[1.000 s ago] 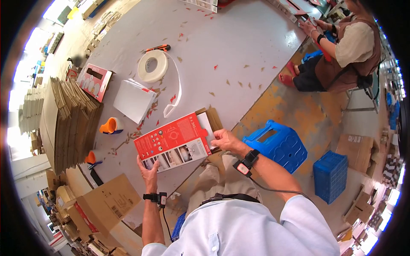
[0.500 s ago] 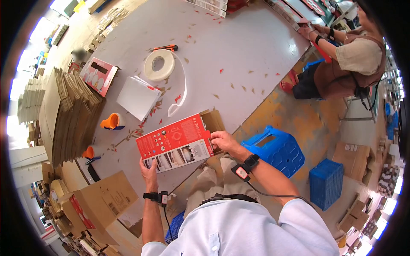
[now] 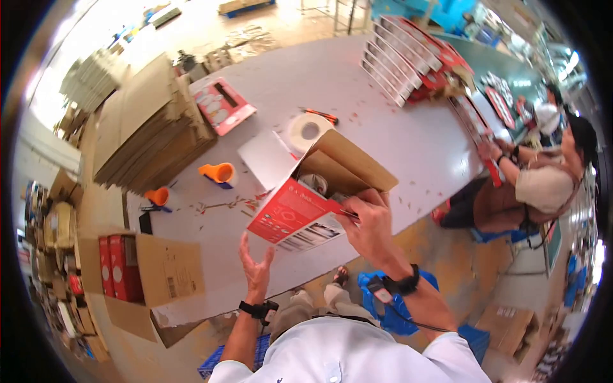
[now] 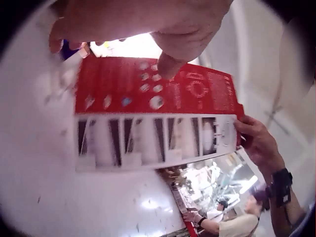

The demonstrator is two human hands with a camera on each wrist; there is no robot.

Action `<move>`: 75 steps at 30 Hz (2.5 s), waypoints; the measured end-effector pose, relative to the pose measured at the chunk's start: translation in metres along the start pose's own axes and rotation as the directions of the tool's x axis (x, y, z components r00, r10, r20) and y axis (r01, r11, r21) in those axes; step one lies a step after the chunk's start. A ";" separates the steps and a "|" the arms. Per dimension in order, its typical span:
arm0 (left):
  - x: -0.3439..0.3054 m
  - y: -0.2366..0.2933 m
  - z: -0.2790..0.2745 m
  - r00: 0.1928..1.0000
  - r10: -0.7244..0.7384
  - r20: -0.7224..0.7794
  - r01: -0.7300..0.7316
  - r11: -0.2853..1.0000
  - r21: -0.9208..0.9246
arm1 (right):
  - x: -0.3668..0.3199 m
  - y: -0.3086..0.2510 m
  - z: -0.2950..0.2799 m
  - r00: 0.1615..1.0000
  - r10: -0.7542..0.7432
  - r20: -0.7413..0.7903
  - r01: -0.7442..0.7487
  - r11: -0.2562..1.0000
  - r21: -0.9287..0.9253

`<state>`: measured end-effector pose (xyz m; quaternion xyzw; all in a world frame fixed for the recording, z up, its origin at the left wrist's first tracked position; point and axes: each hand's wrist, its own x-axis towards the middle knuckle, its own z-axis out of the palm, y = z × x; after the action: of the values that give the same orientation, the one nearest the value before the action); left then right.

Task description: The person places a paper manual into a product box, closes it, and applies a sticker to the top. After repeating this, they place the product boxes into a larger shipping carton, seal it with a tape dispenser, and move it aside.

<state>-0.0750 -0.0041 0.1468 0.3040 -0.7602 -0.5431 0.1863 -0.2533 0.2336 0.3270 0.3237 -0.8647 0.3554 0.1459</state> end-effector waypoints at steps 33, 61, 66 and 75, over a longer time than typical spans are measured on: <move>-0.001 0.144 -0.057 0.996 0.094 0.007 -0.076 0.837 -0.543 | -0.041 -0.065 0.030 0.906 0.401 0.135 -0.402 0.716 0.571; 0.033 0.129 -0.024 0.775 0.360 -0.519 -0.451 0.891 -0.057 | -0.004 -0.064 0.060 0.921 0.242 -0.307 -0.129 0.930 0.345; 0.038 0.136 -0.020 0.715 0.438 -0.544 -0.503 0.863 0.033 | -0.002 -0.053 0.073 0.917 0.037 -0.398 0.045 0.980 0.196; 0.038 0.104 -0.074 0.887 0.444 0.124 -0.296 0.754 -0.586 | -0.008 -0.020 0.057 0.987 0.100 0.124 -0.159 0.643 0.749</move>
<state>-0.0854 -0.0587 0.2681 0.0069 -0.6332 -0.7249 0.2709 -0.2352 0.1854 0.2935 0.3049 -0.6636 0.6806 -0.0588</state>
